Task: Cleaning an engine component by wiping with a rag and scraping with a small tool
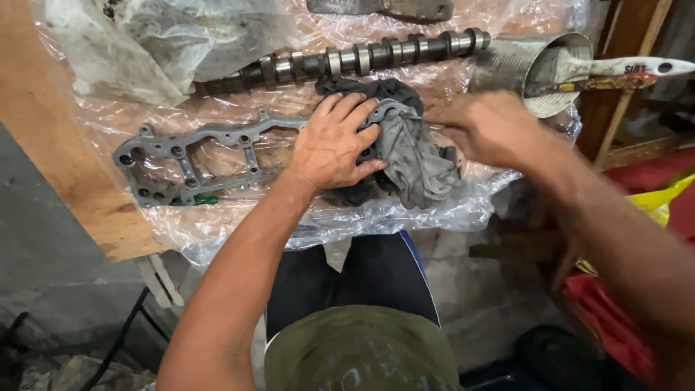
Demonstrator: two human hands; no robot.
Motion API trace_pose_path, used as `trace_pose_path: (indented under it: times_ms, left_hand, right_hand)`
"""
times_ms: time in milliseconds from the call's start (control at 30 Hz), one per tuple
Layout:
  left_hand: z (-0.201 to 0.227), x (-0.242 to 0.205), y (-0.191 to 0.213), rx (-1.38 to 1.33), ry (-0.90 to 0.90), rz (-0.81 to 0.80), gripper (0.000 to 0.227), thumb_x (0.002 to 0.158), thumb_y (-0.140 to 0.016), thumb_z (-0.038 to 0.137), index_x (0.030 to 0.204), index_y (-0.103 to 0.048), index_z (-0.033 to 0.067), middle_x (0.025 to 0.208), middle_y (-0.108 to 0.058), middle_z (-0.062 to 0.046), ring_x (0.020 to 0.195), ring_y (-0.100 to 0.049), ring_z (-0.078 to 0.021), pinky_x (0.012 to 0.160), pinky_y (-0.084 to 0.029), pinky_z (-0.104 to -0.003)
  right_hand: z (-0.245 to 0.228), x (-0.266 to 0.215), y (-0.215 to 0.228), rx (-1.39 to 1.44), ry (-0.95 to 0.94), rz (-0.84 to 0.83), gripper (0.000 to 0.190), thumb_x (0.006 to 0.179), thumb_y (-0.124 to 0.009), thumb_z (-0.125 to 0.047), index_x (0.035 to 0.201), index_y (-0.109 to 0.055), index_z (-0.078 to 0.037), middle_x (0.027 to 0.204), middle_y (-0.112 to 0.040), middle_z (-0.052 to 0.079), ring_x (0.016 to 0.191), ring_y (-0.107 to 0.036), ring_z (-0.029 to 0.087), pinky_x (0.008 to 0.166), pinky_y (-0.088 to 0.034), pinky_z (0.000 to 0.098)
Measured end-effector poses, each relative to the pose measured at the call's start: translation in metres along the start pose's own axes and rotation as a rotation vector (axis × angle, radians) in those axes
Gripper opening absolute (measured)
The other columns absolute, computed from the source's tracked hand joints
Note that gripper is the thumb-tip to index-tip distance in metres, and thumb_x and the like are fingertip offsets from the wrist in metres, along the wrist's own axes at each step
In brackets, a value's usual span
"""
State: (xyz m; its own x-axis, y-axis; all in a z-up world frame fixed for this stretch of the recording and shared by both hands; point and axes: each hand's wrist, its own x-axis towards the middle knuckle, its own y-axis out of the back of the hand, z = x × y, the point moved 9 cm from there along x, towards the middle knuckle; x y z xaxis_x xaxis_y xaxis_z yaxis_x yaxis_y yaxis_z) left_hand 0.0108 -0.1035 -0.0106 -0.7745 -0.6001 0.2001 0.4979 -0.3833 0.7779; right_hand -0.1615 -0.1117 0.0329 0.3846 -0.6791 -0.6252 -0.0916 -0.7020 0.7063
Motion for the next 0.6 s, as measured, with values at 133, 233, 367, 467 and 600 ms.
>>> trace_pose_path:
  times_ms: [133,233,367,467,600]
  left_hand:
    - [0.005,0.008,0.000,0.091,-0.004,-0.189,0.061,0.086,-0.063,0.069,0.110,-0.073,0.0141,0.141,-0.059,-0.016,0.129,-0.050,-0.0363,0.108,-0.037,-0.052]
    - [0.002,0.005,-0.006,0.114,0.025,-0.249,0.064,0.089,-0.058,0.072,0.116,-0.071,0.0155,0.145,-0.057,-0.016,0.133,-0.049,-0.0369,0.111,-0.035,-0.053]
    - [0.003,0.005,0.004,0.111,-0.028,-0.121,0.066,0.086,-0.067,0.071,0.110,-0.073,0.0102,0.136,-0.061,-0.017,0.127,-0.051,-0.0370,0.106,-0.040,-0.051]
    - [0.002,0.005,0.000,0.105,-0.001,-0.188,0.065,0.088,-0.063,0.072,0.112,-0.073,0.0121,0.142,-0.058,-0.015,0.130,-0.048,-0.0365,0.107,-0.038,-0.050]
    - [0.001,0.004,0.002,0.088,-0.007,-0.147,0.066,0.086,-0.063,0.072,0.110,-0.075,0.0115,0.141,-0.059,-0.015,0.129,-0.050,-0.0369,0.106,-0.038,-0.051]
  right_hand:
    - [-0.041,0.042,0.038,-0.311,-0.020,-0.465,0.030,0.110,-0.045,-0.024,0.093,-0.067,-0.015,0.057,-0.051,-0.002,0.053,-0.053,0.010,0.044,-0.049,0.0241]
    - [-0.070,0.069,0.022,-0.830,0.396,-0.512,0.043,0.110,-0.056,-0.015,0.067,-0.056,-0.015,0.051,-0.045,-0.008,0.043,-0.040,0.006,0.042,-0.046,0.0192]
    - [-0.088,0.086,0.014,-0.980,0.474,-0.586,0.022,0.105,-0.050,-0.020,0.094,-0.069,-0.021,0.087,-0.077,-0.006,0.077,-0.074,0.015,0.064,-0.061,0.0334]
    - [-0.090,0.078,0.039,-0.756,0.271,-0.649,0.017,0.100,-0.057,-0.023,0.099,-0.073,-0.021,0.089,-0.078,-0.002,0.082,-0.077,0.017,0.069,-0.064,0.0317]
    - [-0.050,0.049,0.044,-0.026,-0.111,-0.539,0.021,0.102,-0.059,-0.023,0.114,-0.075,-0.021,0.110,-0.081,0.002,0.090,-0.084,0.018,0.065,-0.071,0.0286]
